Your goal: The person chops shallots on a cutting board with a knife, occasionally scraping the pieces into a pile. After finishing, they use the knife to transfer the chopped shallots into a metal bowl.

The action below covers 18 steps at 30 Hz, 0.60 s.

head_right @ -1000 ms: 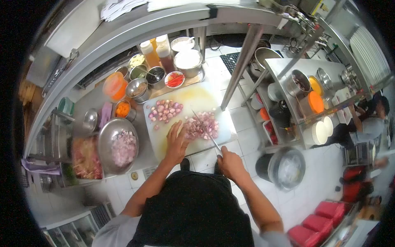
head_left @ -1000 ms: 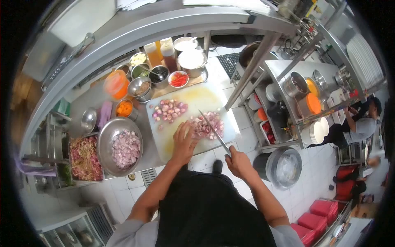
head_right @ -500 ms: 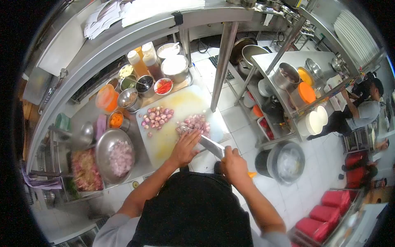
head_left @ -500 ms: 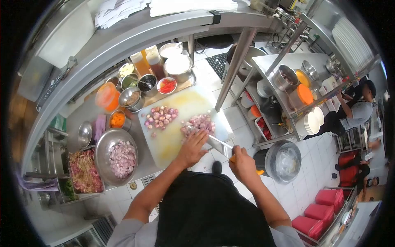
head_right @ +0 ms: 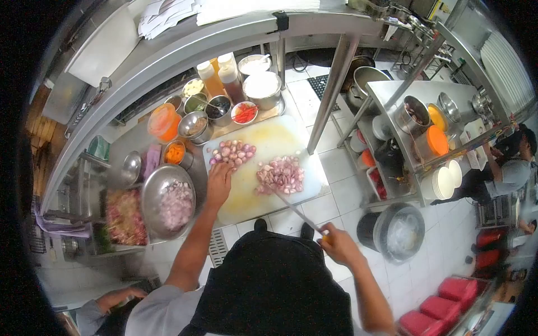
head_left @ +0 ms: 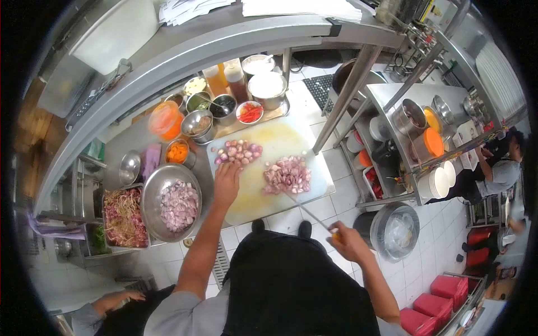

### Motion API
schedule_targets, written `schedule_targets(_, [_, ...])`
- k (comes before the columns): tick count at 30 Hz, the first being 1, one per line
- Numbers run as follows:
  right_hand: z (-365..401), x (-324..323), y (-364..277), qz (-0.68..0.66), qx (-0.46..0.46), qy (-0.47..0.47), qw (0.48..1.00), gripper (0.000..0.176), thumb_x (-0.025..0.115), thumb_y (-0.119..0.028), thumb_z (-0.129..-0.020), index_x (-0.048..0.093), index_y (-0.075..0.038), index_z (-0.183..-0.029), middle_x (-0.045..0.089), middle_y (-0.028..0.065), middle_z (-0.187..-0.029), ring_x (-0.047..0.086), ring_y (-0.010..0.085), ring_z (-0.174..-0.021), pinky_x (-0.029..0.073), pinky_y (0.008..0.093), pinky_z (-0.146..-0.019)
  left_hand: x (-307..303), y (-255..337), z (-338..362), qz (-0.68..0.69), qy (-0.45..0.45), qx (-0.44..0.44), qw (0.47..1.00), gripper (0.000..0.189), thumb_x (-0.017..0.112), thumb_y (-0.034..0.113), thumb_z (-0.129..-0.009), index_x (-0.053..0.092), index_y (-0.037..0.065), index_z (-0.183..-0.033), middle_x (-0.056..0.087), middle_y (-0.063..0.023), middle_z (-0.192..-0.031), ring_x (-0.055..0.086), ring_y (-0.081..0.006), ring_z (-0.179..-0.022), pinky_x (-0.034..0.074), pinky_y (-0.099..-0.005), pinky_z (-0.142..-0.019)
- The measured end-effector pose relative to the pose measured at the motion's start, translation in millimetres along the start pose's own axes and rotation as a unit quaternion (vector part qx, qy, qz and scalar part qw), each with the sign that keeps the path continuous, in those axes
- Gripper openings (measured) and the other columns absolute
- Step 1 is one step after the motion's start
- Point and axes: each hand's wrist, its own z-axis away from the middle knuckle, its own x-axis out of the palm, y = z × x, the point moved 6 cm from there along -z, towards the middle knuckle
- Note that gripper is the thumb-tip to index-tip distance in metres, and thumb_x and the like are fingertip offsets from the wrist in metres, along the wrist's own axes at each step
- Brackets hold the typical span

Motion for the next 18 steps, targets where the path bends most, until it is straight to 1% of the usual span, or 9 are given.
schedule_targets(3, [-26, 29, -9, -0.039, -0.015, -0.072, 0.997, 0.033, 0.065, -0.026, -0.095, 0.058, -0.004, -0.118, 0.069, 0.0252, -0.092, 0.067, 0.0417, -0.089, 0.051, 0.0479, -0.08, -2, 8, -4, -0.064, -0.022, 0.037, 0.997, 0.024, 0.063, 0.003, -0.085, 0.066, 0.0, -0.109, 0.062, -0.0164, -0.11, 0.057, -0.0366, -0.107, 0.045, -0.0478, -0.094])
schedule_targets(8, [-66, 63, 0, -0.04, -0.034, -0.107, 0.993, 0.032, 0.061, -0.025, -0.097, 0.058, -0.003, -0.119, 0.069, 0.0246, -0.089, 0.068, 0.0405, -0.085, 0.052, 0.0482, -0.078, 7, 6, -1, -0.101, -0.017, 0.068, 0.992, 0.014, 0.06, 0.005, -0.086, 0.064, -0.001, -0.099, 0.061, -0.0168, -0.101, 0.056, -0.0372, -0.101, 0.044, -0.049, -0.092])
schedule_targets(10, [-74, 66, 3, -0.062, -0.036, -0.107, 0.992, 0.033, 0.059, -0.026, -0.097, 0.057, -0.002, -0.119, 0.068, 0.0211, -0.083, 0.067, 0.0339, -0.078, 0.052, 0.0453, -0.072, 13, 6, 4, -0.07, 0.038, 0.159, 0.984, 0.014, 0.055, 0.006, -0.091, 0.064, -0.002, -0.097, 0.059, -0.0183, -0.1, 0.055, -0.0385, -0.099, 0.043, -0.0498, -0.092])
schedule_targets(12, [-81, 68, 18, -0.118, -0.022, -0.099, 0.988, 0.035, 0.057, -0.027, -0.097, 0.058, 0.001, -0.118, 0.068, 0.0203, -0.082, 0.067, 0.0281, -0.075, 0.052, 0.0437, -0.068, 49, -39, 18, -0.013, -0.066, -0.002, 0.998, 0.015, 0.05, 0.008, -0.096, 0.061, -0.002, -0.095, 0.059, -0.0224, -0.101, 0.055, -0.0395, -0.099, 0.043, -0.0504, -0.092])
schedule_targets(13, [-84, 71, 24, -0.099, -0.036, -0.069, 0.992, 0.036, 0.057, -0.026, -0.096, 0.058, 0.002, -0.119, 0.068, 0.0201, -0.081, 0.066, 0.0288, -0.076, 0.052, 0.0444, -0.068, 46, -27, 25, 0.004, -0.02, 0.058, 0.998, 0.015, 0.049, 0.008, -0.098, 0.06, -0.001, -0.097, 0.059, -0.0228, -0.099, 0.054, -0.0392, -0.099, 0.043, -0.0501, -0.09])
schedule_targets(14, [-85, 72, 21, -0.075, -0.147, -0.067, 0.984, 0.038, 0.057, -0.024, -0.096, 0.056, 0.002, -0.124, 0.067, 0.0203, -0.08, 0.066, 0.0328, -0.077, 0.051, 0.0457, -0.071, 47, -29, 21, 0.063, -0.091, -0.049, 0.993, 0.016, 0.05, 0.009, -0.098, 0.061, -0.003, -0.099, 0.059, -0.023, -0.101, 0.054, -0.0398, -0.099, 0.042, -0.0494, -0.09])
schedule_targets(16, [-89, 84, 27, -0.068, -0.199, -0.055, 0.976, 0.033, 0.054, -0.024, -0.096, 0.054, 0.0, -0.118, 0.065, 0.0222, -0.079, 0.064, 0.041, -0.08, 0.049, 0.0489, -0.074, 38, -3, 19, 0.026, -0.099, 0.032, 0.994, 0.012, 0.055, 0.007, -0.095, 0.06, -0.004, -0.095, 0.058, -0.0222, -0.098, 0.054, -0.0416, -0.094, 0.041, -0.0507, -0.085])
schedule_targets(17, [-75, 68, 5, -0.077, -0.085, -0.072, 0.991, 0.03, 0.053, -0.025, -0.096, 0.055, -0.001, -0.112, 0.064, 0.0218, -0.079, 0.064, 0.0414, -0.078, 0.048, 0.0498, -0.072, 40, -3, 23, 0.017, -0.131, 0.0, 0.991, 0.011, 0.059, 0.008, -0.093, 0.06, -0.003, -0.095, 0.057, -0.0215, -0.096, 0.055, -0.0404, -0.092, 0.042, -0.0492, -0.083])
schedule_targets(18, [-67, 57, -6, -0.073, -0.077, -0.073, 0.992, 0.028, 0.054, -0.024, -0.095, 0.055, -0.002, -0.112, 0.064, 0.0221, -0.079, 0.064, 0.0415, -0.078, 0.048, 0.05, -0.071, 38, 6, 23, -0.003, -0.147, -0.017, 0.989, 0.012, 0.06, 0.008, -0.094, 0.06, -0.003, -0.097, 0.057, -0.0208, -0.096, 0.055, -0.039, -0.091, 0.043, -0.0477, -0.083])
